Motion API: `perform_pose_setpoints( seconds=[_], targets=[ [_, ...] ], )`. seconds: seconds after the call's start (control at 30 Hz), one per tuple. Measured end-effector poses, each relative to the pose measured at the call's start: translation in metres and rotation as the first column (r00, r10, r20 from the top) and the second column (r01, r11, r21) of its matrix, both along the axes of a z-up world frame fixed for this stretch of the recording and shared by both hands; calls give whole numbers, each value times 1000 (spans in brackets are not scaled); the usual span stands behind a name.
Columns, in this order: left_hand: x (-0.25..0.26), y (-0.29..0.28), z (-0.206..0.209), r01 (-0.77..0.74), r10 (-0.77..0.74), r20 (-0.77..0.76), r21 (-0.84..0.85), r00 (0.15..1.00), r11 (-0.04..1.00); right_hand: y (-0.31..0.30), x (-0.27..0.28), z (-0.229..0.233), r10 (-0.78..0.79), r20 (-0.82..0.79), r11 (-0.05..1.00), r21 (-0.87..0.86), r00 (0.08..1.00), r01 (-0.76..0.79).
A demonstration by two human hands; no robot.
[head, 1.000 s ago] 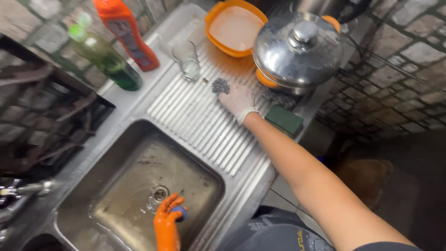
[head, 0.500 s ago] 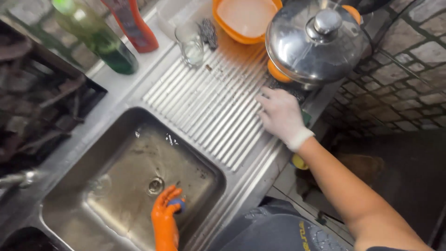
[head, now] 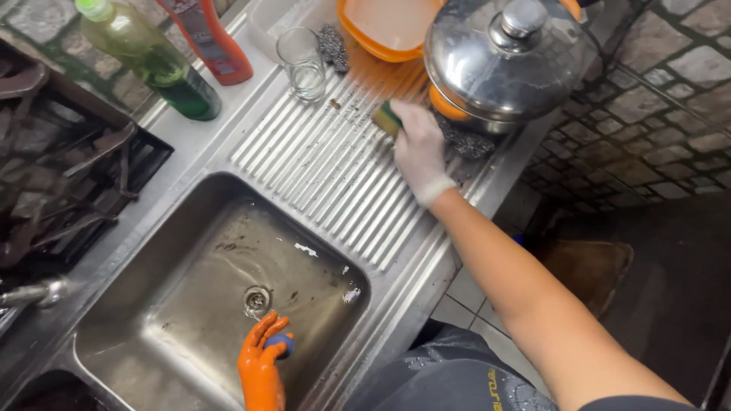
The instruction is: The person scrubs several small dark containers and lids in a soapy sink using a steel wool pad, then rinses them under running water and places them on the sink drainer. The person also wipes the sink drainer with a sponge.
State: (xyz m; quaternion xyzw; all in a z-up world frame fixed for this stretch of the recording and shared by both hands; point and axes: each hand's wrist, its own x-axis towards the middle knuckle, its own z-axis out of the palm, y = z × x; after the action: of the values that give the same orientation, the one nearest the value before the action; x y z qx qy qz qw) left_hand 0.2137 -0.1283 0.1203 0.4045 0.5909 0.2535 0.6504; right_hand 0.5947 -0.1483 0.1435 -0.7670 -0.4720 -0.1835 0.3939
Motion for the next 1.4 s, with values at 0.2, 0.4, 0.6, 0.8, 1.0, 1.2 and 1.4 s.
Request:
perform_pose_setpoints(
  seconds=[0.2,0.4,0.6,0.8,1.0,1.2,1.4],
  targets=[
    [-22,-14,-3,-99,100,-38,29,994,995,56,59,-48,-185,125,966,-162,975,204],
    [-31,-21,0,-164,164,-96,12,982,986,53,-46,15,-140,-324,918,-397,936,0],
    [-16,-6,9,-120,117,-132,-15,984,993,38,-148,-22,431,-524,861,-5,735,-508],
    [-11,13,7,-65,69,-94,42,993,997,72,-40,22,74,-540,976,-133,838,-172],
    [-18,7,-4,-62,63,-80,23,995,998,105,59,-50,-294,-414,937,-302,862,175],
    [-20,1,-2,-70,67,-94,-25,993,997,108,-58,-9,104,-665,955,-142,740,-262],
    [-37,1,-33,18,-13,-59,76,998,997,81,-120,36,683,-460,719,289,567,-632]
  ],
)
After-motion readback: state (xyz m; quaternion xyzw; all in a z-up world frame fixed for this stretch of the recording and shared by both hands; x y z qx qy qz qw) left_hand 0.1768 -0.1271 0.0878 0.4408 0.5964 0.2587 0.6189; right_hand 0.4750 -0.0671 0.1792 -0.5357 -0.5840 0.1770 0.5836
